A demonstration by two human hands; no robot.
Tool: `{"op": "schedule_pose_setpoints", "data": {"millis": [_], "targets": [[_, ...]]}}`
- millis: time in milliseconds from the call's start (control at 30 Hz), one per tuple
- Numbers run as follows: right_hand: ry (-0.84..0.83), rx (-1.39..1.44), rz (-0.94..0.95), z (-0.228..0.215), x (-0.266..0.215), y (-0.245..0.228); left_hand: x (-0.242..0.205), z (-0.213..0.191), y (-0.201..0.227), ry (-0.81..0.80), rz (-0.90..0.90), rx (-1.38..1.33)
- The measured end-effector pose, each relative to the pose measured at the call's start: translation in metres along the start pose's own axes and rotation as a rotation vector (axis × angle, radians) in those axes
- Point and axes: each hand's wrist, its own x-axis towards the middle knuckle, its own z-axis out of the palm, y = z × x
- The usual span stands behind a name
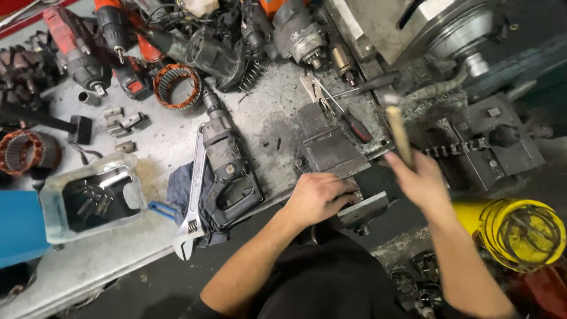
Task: The person works on a metal component clamped in a bench vise, hammering it with a ball-peen hammer, positioning it with an adjustable wrench and screwdriver, and gripping and repositioning it with locking pliers while fitting parts together by hand.
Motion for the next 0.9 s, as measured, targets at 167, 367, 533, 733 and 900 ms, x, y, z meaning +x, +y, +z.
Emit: {"op": "schedule_pose_setpoints", "data": {"millis": [167, 367, 533, 733, 900], "targets": [[-0.028, 0.266, 0.029, -0.050, -0.098, -0.026, 0.008, -0.010, -0.002, -0.011, 0.052, -0.059], [-0.067, 0.539, 0.047, -0.069, -0.178, -0.020, -0.006, -0.002, -0.002, 0.012, 0.024, -0.224], [-0.190, -0.216, 0.355, -0.083, -0.199, -0.035, -0.007, -0.003, 0.002, 0.155, 0.099, -0.180], [-0.294, -0.293, 0.322, -0.087, -0.193, -0.043, -0.007, 0.018, -0.001, 0.112, 0.019, -0.045], [-0.257, -0.285, 0.304, -0.082, -0.186, -0.096, -0.013, 0.024, -0.005, 0.085, 0.001, -0.004]]}}
